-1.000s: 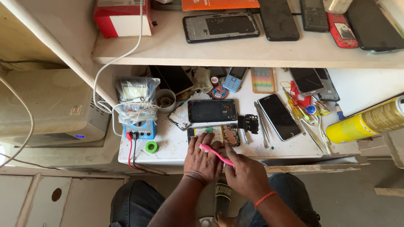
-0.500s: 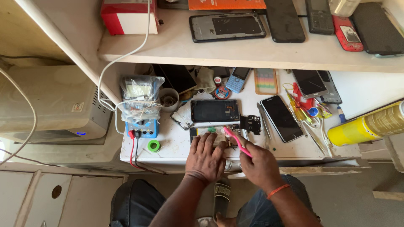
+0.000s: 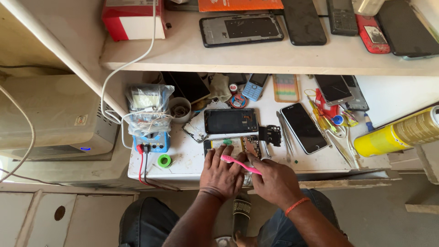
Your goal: The person cleans a disassembled smartphone motherboard with a pink toothbrush, then uses a screwdriver to work on the phone's internal components and pries at the frame. They reposition the phone parts on the bench and finally hold up the assembled phone with both hands.
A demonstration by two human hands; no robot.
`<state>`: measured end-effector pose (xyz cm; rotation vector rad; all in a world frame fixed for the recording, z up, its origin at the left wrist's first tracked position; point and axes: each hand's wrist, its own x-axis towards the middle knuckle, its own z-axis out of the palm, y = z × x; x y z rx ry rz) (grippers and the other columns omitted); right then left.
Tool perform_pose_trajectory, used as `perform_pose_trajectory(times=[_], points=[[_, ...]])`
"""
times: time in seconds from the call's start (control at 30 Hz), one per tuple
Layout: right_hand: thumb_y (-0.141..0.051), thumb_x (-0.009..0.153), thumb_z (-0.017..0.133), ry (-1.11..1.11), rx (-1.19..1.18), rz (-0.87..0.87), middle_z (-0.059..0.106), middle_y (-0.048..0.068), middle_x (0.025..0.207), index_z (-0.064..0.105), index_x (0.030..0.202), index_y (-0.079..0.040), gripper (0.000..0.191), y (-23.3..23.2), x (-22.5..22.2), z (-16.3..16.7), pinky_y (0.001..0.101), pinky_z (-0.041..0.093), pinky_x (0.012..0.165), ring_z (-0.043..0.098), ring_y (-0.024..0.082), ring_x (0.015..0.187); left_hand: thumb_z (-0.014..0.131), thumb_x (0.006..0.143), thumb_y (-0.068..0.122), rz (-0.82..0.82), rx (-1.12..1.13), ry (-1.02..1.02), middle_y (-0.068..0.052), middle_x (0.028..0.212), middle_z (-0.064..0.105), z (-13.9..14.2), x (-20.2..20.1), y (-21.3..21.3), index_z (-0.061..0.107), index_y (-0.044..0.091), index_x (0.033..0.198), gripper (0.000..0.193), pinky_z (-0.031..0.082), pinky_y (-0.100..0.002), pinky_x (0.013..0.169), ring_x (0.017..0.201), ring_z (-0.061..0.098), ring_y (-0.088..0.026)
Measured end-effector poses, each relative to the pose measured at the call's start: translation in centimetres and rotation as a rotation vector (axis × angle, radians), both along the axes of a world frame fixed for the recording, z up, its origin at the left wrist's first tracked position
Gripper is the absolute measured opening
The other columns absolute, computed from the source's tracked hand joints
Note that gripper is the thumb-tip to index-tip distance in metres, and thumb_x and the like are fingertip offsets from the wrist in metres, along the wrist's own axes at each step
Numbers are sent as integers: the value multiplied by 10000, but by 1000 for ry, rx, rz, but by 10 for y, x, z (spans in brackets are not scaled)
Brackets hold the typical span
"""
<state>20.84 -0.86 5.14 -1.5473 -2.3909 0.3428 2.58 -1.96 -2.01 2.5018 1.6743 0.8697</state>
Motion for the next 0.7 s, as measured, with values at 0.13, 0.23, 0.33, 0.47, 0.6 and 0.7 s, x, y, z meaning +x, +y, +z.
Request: perform_pose_trajectory(times=[0.13, 0.23, 0.33, 0.47, 0.6, 0.7], points=[[-220, 809, 658, -12, 43, 33, 736, 122, 829, 704, 1261, -137, 463, 4, 1, 4, 450, 570, 636, 709, 327, 724, 636, 824, 404, -2, 5, 11, -207, 1411, 517, 3, 0, -1, 536, 201, 1404, 623, 284, -587, 1136, 1358, 438, -400], [-221, 809, 656, -10, 68, 74, 740, 123, 847, 725, 1209, -130, 416, 8, 0, 10, 454, 571, 630, 711, 329, 729, 639, 813, 404, -7, -13, 15, -205, 1405, 516, 3, -1, -1, 541, 182, 1401, 637, 278, -584, 1136, 1358, 437, -395], [-221, 792, 653, -108, 27, 113, 742, 122, 847, 745, 1048, -113, 293, 17, -3, 19, 477, 567, 664, 712, 337, 758, 633, 827, 403, -7, -31, 7, -189, 1403, 518, -1, 0, 0, 548, 156, 1388, 619, 271, -580, 1148, 1373, 435, -379], [-215, 792, 643, -261, -105, 167, 736, 133, 830, 727, 805, -90, 152, 39, -13, 31, 512, 566, 729, 713, 361, 802, 619, 856, 407, 20, 6, 0, -180, 1427, 521, -10, 2, 0, 561, 114, 1362, 588, 267, -572, 1162, 1392, 430, -364], [-227, 742, 677, -376, -284, 178, 720, 194, 795, 756, 755, -89, 160, 66, -23, 40, 520, 568, 747, 707, 401, 794, 613, 848, 411, 23, -3, 10, -191, 1434, 526, -16, 2, 2, 567, 86, 1330, 584, 263, -571, 1171, 1404, 422, -364], [-228, 723, 674, -448, -315, 295, 713, 201, 772, 770, 743, -97, 164, 78, -27, 45, 518, 576, 751, 719, 402, 781, 603, 894, 409, 17, 7, -7, -189, 1442, 532, -17, 2, 2, 559, 83, 1387, 593, 266, -563, 1178, 1410, 427, -368]])
